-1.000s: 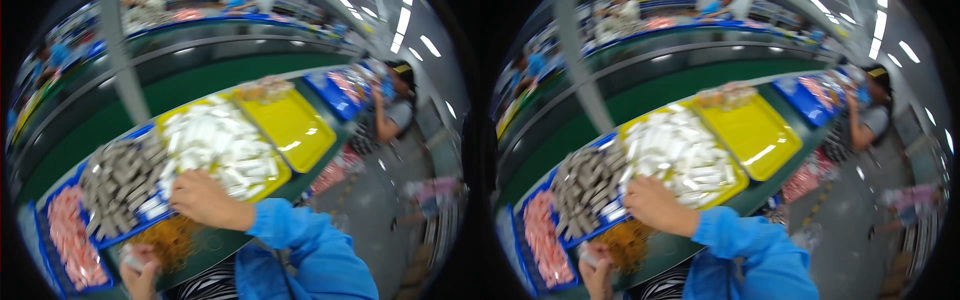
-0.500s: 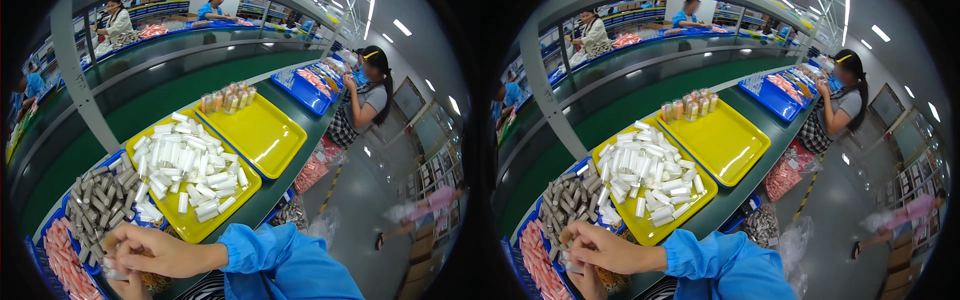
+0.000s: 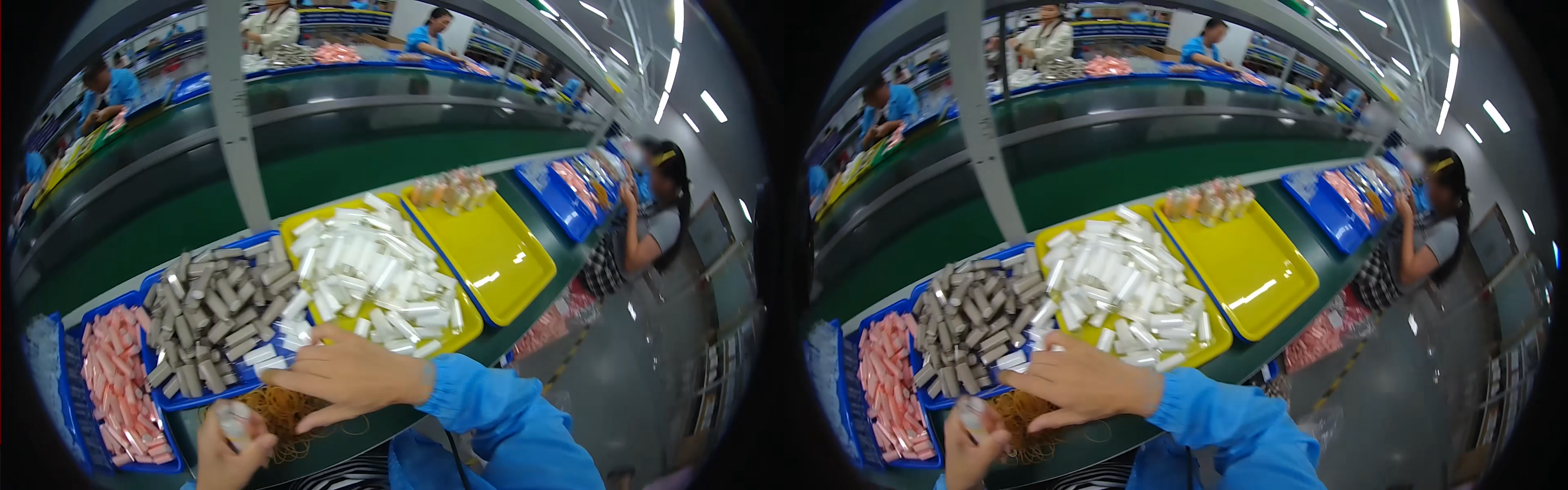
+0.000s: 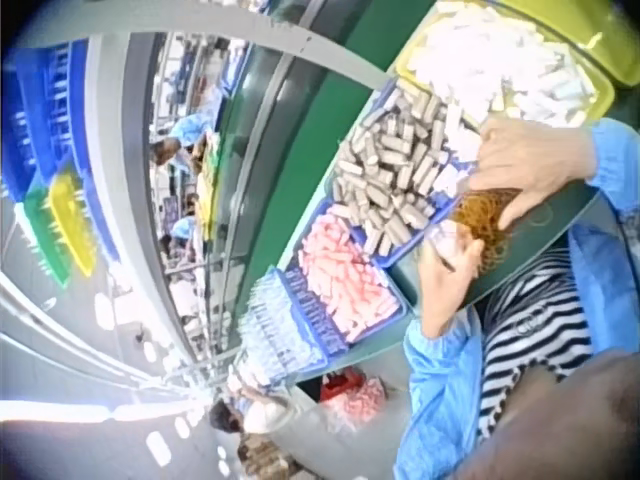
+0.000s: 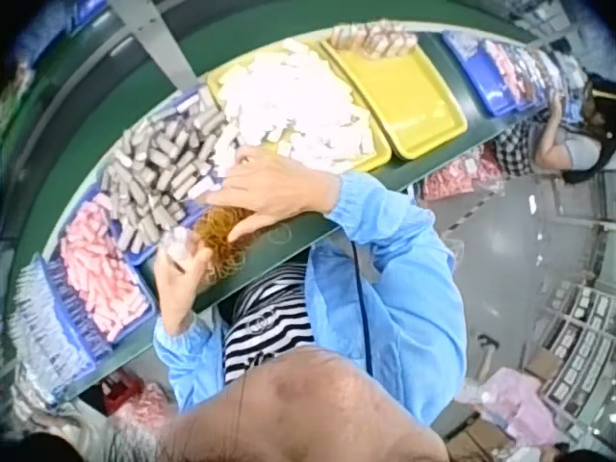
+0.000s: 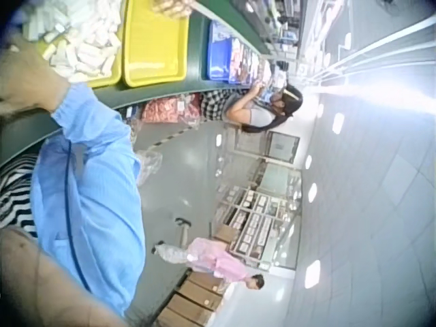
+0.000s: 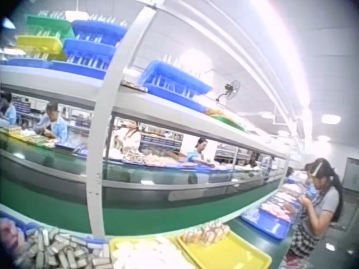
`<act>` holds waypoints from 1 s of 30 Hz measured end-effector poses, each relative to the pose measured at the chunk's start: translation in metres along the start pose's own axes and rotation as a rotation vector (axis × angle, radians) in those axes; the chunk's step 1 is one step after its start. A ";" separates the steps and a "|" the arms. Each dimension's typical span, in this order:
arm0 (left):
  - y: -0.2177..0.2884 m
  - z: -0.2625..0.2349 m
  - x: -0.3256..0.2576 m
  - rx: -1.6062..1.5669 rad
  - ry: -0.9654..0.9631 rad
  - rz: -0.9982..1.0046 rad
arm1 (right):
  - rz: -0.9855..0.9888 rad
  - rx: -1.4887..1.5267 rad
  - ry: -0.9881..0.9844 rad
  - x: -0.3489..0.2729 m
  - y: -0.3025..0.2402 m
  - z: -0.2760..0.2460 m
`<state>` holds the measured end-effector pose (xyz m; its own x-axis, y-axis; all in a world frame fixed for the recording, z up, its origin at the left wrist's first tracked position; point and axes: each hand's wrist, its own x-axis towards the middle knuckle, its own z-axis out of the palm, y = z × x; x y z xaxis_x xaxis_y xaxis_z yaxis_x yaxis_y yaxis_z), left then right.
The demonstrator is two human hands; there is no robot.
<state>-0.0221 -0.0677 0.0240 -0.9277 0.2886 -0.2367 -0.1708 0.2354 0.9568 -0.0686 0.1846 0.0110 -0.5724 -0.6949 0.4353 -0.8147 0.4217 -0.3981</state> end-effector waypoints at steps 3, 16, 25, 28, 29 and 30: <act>-0.015 -0.012 0.009 -0.457 0.140 0.127 | -0.057 0.209 -0.036 -0.009 -0.006 -0.009; -0.007 0.046 -0.006 0.254 0.134 0.710 | 0.514 0.909 0.372 0.033 -0.014 0.013; -0.011 0.033 0.006 0.385 0.104 0.453 | 0.097 0.350 0.202 0.010 -0.046 0.021; -0.010 0.037 0.006 0.407 -0.004 0.366 | 0.254 0.480 0.183 0.013 -0.050 0.022; -0.010 0.039 0.007 0.407 -0.033 0.395 | 0.320 0.525 0.162 0.013 -0.052 0.022; -0.006 0.040 0.010 0.406 -0.060 0.424 | 0.351 0.571 0.166 0.016 -0.053 0.022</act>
<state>-0.0171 -0.0291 0.0087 -0.8648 0.4844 0.1320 0.3626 0.4209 0.8315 -0.0326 0.1387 0.0214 -0.8370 -0.4556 0.3029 -0.4283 0.2011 -0.8810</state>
